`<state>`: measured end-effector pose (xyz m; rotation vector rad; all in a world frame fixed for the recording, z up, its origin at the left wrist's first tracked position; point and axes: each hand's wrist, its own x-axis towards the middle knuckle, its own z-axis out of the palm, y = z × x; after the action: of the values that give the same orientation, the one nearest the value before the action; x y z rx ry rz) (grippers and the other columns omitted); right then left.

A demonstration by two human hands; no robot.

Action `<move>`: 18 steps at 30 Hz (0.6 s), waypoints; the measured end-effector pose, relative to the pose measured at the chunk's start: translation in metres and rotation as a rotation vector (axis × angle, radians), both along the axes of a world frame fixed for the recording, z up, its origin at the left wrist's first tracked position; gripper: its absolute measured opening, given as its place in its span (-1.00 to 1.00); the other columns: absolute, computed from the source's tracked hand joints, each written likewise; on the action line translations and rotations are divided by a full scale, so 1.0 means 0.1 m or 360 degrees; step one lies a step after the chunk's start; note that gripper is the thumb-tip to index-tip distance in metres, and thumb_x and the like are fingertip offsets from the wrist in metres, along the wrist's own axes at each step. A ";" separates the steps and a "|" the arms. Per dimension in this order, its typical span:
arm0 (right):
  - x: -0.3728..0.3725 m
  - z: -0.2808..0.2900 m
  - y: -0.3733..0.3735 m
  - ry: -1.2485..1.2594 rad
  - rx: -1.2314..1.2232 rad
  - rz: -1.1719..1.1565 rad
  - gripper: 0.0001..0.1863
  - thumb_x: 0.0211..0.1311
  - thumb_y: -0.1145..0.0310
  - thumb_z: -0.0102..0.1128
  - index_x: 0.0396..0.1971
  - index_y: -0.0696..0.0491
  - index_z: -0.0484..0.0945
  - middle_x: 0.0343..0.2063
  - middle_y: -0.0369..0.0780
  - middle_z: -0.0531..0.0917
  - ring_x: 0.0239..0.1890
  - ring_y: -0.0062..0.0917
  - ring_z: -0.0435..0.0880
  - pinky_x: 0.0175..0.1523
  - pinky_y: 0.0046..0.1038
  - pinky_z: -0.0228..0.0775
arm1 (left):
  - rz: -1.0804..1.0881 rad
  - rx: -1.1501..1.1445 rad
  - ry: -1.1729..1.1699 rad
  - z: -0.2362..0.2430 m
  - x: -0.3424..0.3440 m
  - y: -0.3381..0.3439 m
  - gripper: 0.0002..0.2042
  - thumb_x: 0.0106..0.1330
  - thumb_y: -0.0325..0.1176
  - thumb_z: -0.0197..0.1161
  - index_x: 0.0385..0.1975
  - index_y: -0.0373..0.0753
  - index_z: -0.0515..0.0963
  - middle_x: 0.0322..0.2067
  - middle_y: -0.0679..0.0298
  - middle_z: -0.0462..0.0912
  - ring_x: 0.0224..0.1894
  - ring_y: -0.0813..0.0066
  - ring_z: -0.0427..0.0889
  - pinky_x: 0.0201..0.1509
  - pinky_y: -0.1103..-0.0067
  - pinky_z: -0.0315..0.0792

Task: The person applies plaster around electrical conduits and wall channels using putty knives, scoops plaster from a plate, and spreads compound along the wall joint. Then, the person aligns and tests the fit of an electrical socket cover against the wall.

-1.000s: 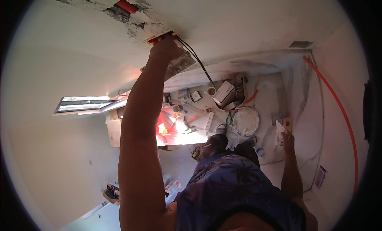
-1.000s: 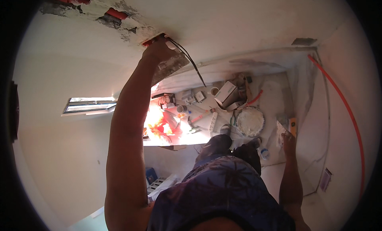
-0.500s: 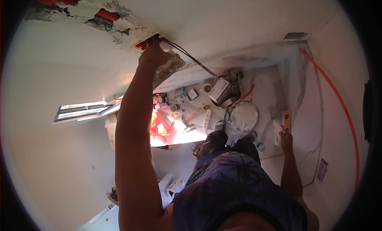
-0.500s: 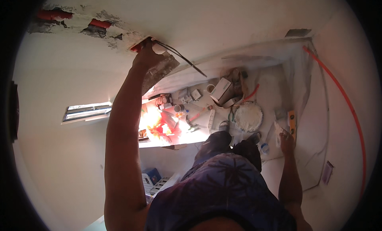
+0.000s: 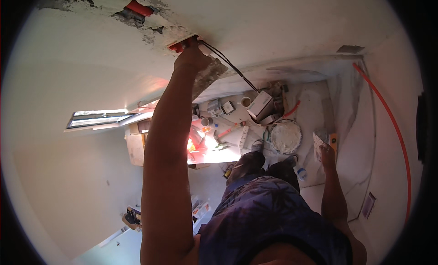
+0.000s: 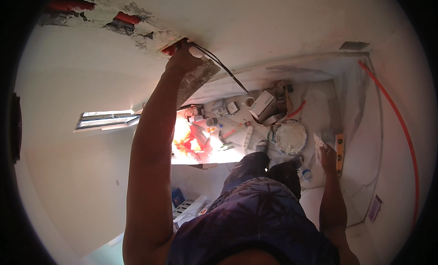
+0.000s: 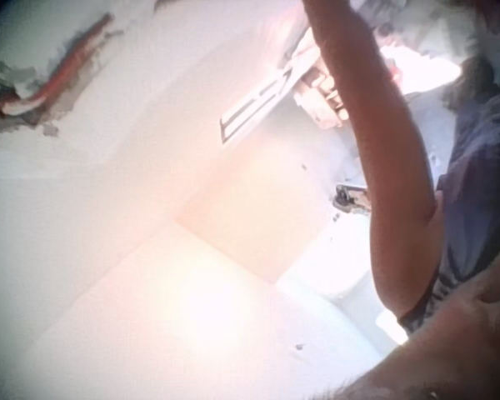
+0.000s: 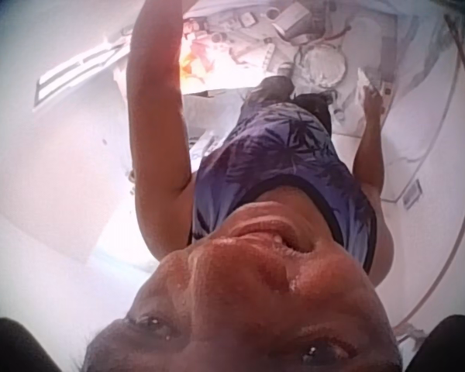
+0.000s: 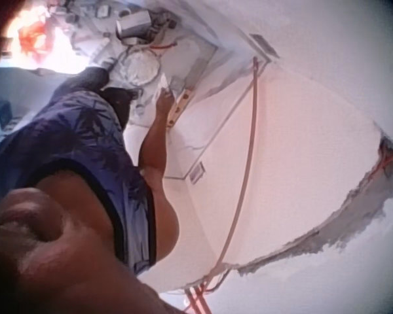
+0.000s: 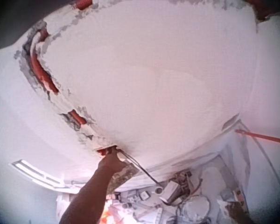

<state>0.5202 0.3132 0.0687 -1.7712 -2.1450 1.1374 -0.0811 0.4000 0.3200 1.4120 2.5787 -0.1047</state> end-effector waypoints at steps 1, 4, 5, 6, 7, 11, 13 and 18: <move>0.07 -0.04 -0.02 -0.0010 0.0001 -0.0007 -0.59 0.24 0.29 0.05 -0.01 0.26 0.52 -0.19 0.02 0.65 -0.12 -0.22 0.64 0.01 -0.35 0.40 | -0.0007 0.0001 -0.0010 0.00 0.00 0.00 0.02 -0.02 -0.06 0.29 0.41 -0.14 -0.22 0.34 -0.11 0.12 0.22 0.10 0.44 0.22 0.31 0.39; 0.30 -0.12 -0.13 -0.0043 -0.0070 0.0005 -0.57 0.25 0.28 0.04 0.00 0.26 0.51 -0.19 0.04 0.65 -0.14 -0.22 0.64 -0.01 -0.35 0.40 | 0.0047 -0.0114 -0.0121 0.02 -0.02 -0.04 0.03 -0.02 -0.04 0.32 0.42 -0.09 -0.20 0.36 -0.06 0.10 0.22 0.11 0.44 0.21 0.31 0.40; 0.39 -0.12 -0.21 -0.0023 -0.0122 -0.0169 -0.57 0.25 0.27 0.05 0.01 0.26 0.50 -0.20 0.03 0.65 -0.16 -0.23 0.63 -0.03 -0.34 0.40 | -0.0001 -0.0022 -0.0053 0.01 -0.02 -0.07 0.04 -0.02 -0.02 0.34 0.42 -0.09 -0.19 0.36 -0.03 0.10 0.23 0.12 0.43 0.22 0.31 0.40; 0.47 -0.12 -0.28 0.0060 -0.0158 -0.0322 -0.56 0.25 0.27 0.05 0.03 0.26 0.49 -0.21 0.02 0.65 -0.18 -0.24 0.63 -0.05 -0.33 0.41 | -0.0050 0.0072 0.0013 -0.01 -0.02 -0.10 0.05 -0.03 0.00 0.36 0.42 -0.08 -0.18 0.37 -0.01 0.10 0.23 0.13 0.42 0.22 0.31 0.40; 0.56 -0.11 -0.38 -0.0009 -0.0171 -0.0358 -0.56 0.25 0.27 0.05 0.03 0.26 0.49 -0.21 0.02 0.65 -0.18 -0.24 0.63 -0.05 -0.33 0.41 | -0.0040 0.0113 0.0066 -0.03 -0.02 -0.12 0.06 -0.03 0.02 0.39 0.42 -0.09 -0.17 0.38 0.04 0.09 0.24 0.14 0.41 0.23 0.31 0.40; 0.80 -0.06 -0.78 -0.0364 -0.0182 -0.0204 -0.67 0.25 0.33 0.05 -0.09 0.21 0.55 -0.13 0.11 0.60 -0.07 -0.11 0.60 0.06 -0.24 0.40 | -0.0054 0.0112 0.0164 -0.12 -0.08 -0.14 0.07 -0.04 0.05 0.40 0.42 -0.08 -0.16 0.38 0.03 0.09 0.24 0.14 0.41 0.23 0.30 0.39; 0.84 -0.04 -0.90 -0.0429 -0.0177 -0.0274 -0.63 0.25 0.30 0.06 -0.06 0.22 0.55 -0.13 0.13 0.59 -0.05 -0.09 0.59 0.08 -0.24 0.39 | -0.0171 0.0275 0.0203 -0.14 -0.12 -0.12 0.05 -0.04 0.04 0.39 0.42 -0.06 -0.14 0.37 0.03 0.10 0.24 0.11 0.41 0.24 0.29 0.38; 0.77 -0.05 -0.92 -0.0203 -0.0590 -0.0670 -0.59 0.25 0.25 0.08 -0.03 0.24 0.54 -0.08 0.10 0.58 -0.03 -0.04 0.56 0.08 -0.23 0.37 | -0.0136 0.0142 -0.0159 -0.12 -0.18 -0.08 0.04 -0.06 0.03 0.39 0.41 -0.06 -0.10 0.34 -0.02 0.17 0.24 0.06 0.40 0.24 0.27 0.37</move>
<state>0.5968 0.2212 0.0635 -2.3624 -1.5672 1.3932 -0.0994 0.3925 0.3082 1.5177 2.4713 0.0674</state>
